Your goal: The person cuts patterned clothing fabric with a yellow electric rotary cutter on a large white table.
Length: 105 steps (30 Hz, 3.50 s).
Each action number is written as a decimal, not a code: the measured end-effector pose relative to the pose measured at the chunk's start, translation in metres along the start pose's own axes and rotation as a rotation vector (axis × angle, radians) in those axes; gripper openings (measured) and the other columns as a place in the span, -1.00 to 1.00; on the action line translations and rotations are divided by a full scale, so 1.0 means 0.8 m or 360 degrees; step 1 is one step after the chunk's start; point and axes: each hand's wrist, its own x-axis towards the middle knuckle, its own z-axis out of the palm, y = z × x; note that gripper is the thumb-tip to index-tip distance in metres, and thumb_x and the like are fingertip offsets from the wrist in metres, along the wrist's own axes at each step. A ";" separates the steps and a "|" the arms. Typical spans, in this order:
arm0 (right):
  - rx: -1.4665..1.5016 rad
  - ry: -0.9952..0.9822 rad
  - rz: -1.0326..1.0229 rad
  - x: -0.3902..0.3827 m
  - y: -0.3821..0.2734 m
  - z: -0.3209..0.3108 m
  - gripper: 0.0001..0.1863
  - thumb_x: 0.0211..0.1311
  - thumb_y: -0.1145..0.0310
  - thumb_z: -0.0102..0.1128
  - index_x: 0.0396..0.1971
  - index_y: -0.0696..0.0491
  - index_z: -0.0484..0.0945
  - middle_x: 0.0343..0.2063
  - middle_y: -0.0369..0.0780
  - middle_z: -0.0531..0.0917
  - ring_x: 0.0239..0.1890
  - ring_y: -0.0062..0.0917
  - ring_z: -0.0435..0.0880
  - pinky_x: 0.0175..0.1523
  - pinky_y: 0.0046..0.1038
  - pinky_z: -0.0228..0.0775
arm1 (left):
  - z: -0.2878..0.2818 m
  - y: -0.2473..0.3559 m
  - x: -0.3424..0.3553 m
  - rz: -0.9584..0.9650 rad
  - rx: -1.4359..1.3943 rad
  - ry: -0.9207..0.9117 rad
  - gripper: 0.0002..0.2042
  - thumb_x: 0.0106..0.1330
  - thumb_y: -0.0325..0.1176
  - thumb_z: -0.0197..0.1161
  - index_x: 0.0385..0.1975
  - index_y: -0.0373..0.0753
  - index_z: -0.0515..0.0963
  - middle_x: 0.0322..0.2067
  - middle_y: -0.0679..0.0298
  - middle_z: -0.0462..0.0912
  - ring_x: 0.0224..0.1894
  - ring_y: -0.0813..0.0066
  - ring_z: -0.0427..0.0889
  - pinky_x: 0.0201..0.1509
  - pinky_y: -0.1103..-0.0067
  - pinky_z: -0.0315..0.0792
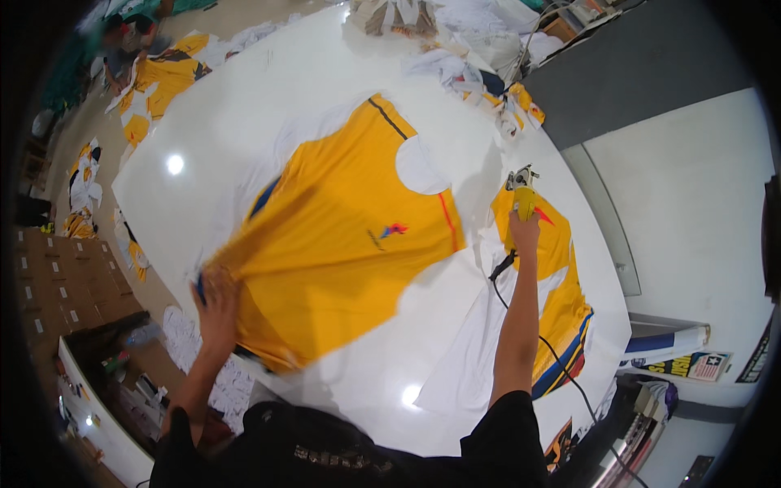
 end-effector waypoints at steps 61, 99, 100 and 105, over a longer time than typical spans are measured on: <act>0.0457 0.0059 0.0749 -0.906 0.152 -0.123 -0.30 0.33 0.31 0.40 0.33 0.31 0.29 0.00 0.21 0.66 0.04 0.08 0.72 0.19 -0.09 0.52 | 0.056 -0.086 -0.234 0.0729 -0.0456 -0.2026 -0.71 0.41 -0.27 0.22 -0.20 -0.42 0.72 -0.22 -0.19 0.77 -0.10 -0.19 0.76 0.00 0.15 0.59; 0.0517 -0.0035 0.0642 -0.887 0.139 -0.114 -0.29 0.30 0.31 0.42 0.32 0.32 0.31 -0.01 0.18 0.67 0.03 -0.03 0.75 0.16 -0.16 0.56 | -0.044 0.275 -0.063 0.1156 -0.1057 0.0230 -0.60 0.42 -0.13 0.35 0.20 -0.11 0.64 0.31 0.05 0.44 0.40 -0.01 0.36 0.44 -0.02 0.18; 0.0555 -0.0070 0.0588 -0.885 0.135 -0.112 -0.30 0.30 0.31 0.41 0.32 0.32 0.31 -0.01 0.18 0.67 0.03 -0.01 0.75 0.16 -0.16 0.56 | -0.043 0.275 -0.070 0.1234 -0.1070 0.0171 -0.59 0.42 -0.12 0.35 0.21 -0.10 0.63 0.36 0.04 0.39 0.44 -0.04 0.32 0.46 -0.03 0.14; 0.0380 -0.0287 0.0390 -0.874 0.102 -0.105 -0.30 0.32 0.30 0.45 0.32 0.26 0.31 -0.06 0.24 0.69 0.03 0.15 0.73 0.11 -0.05 0.57 | -0.023 0.232 -0.066 0.0980 -0.1201 0.0261 -0.51 0.43 -0.04 0.33 0.28 -0.10 0.60 0.51 0.01 0.24 0.51 -0.11 0.24 0.50 -0.11 0.08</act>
